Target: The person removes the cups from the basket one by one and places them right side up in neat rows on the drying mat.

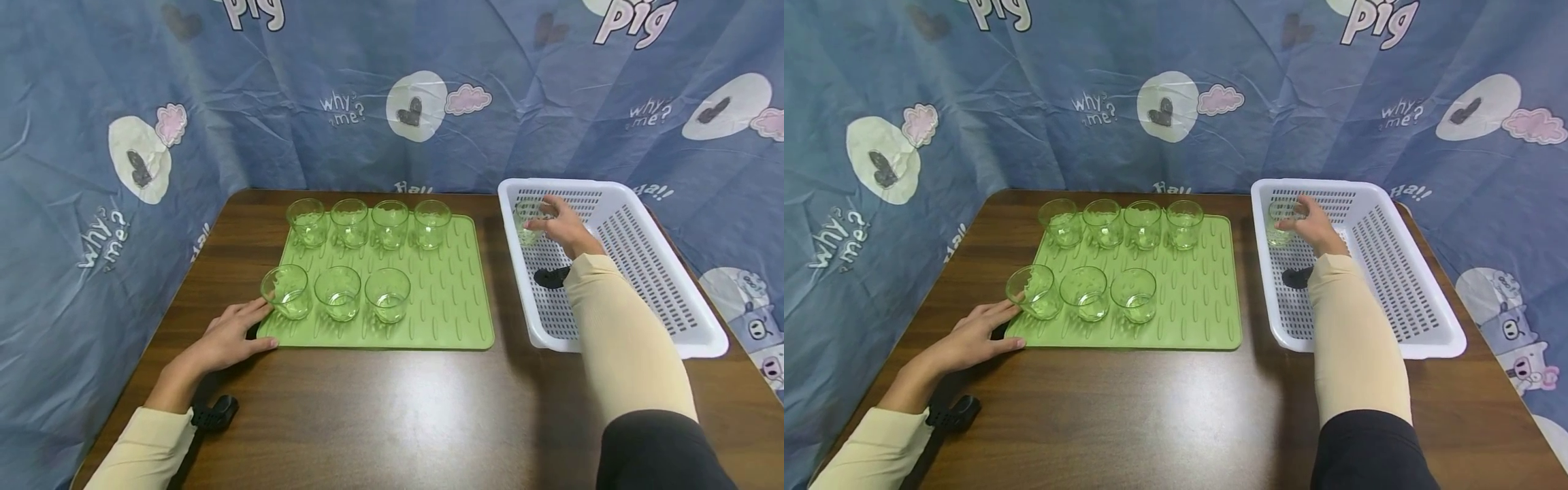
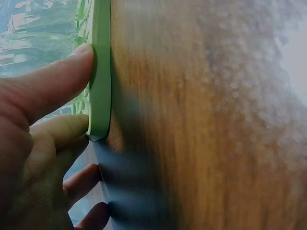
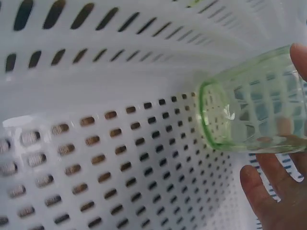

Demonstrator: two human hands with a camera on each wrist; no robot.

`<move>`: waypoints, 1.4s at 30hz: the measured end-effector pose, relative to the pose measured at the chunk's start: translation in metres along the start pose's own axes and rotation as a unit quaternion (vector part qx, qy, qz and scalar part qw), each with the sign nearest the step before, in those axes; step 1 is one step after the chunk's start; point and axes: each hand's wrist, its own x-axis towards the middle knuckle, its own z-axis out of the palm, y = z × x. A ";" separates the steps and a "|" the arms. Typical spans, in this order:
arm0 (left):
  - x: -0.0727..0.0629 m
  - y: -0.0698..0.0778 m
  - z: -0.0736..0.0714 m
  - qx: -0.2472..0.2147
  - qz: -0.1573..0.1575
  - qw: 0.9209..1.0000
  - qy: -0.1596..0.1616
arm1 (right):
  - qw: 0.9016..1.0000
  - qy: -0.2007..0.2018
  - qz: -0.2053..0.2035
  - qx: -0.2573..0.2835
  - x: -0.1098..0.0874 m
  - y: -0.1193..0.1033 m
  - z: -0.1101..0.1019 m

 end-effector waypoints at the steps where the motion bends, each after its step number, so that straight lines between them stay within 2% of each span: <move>1: 0.000 0.001 0.000 0.000 0.001 1.000 0.000 | 1.000 -0.001 0.002 -0.002 0.000 0.002 0.000; 8: -0.003 0.001 0.000 0.004 0.003 1.000 0.005 | 1.000 -0.018 0.004 -0.012 -0.001 0.013 0.003; 26: 0.001 0.003 0.001 0.000 0.003 1.000 -0.006 | 1.000 0.007 0.005 -0.027 -0.008 0.015 0.003; 32: 0.001 0.003 -0.002 0.000 0.005 1.000 -0.010 | 0.999 0.013 0.010 -0.046 -0.010 0.004 0.000; 37: 0.001 0.001 -0.004 0.000 0.005 1.000 -0.011 | 0.998 0.039 -0.011 -0.054 -0.012 -0.013 -0.011; 42: 0.001 -0.001 -0.002 0.001 0.004 1.000 -0.012 | 0.992 0.064 -0.037 -0.106 -0.021 -0.028 -0.022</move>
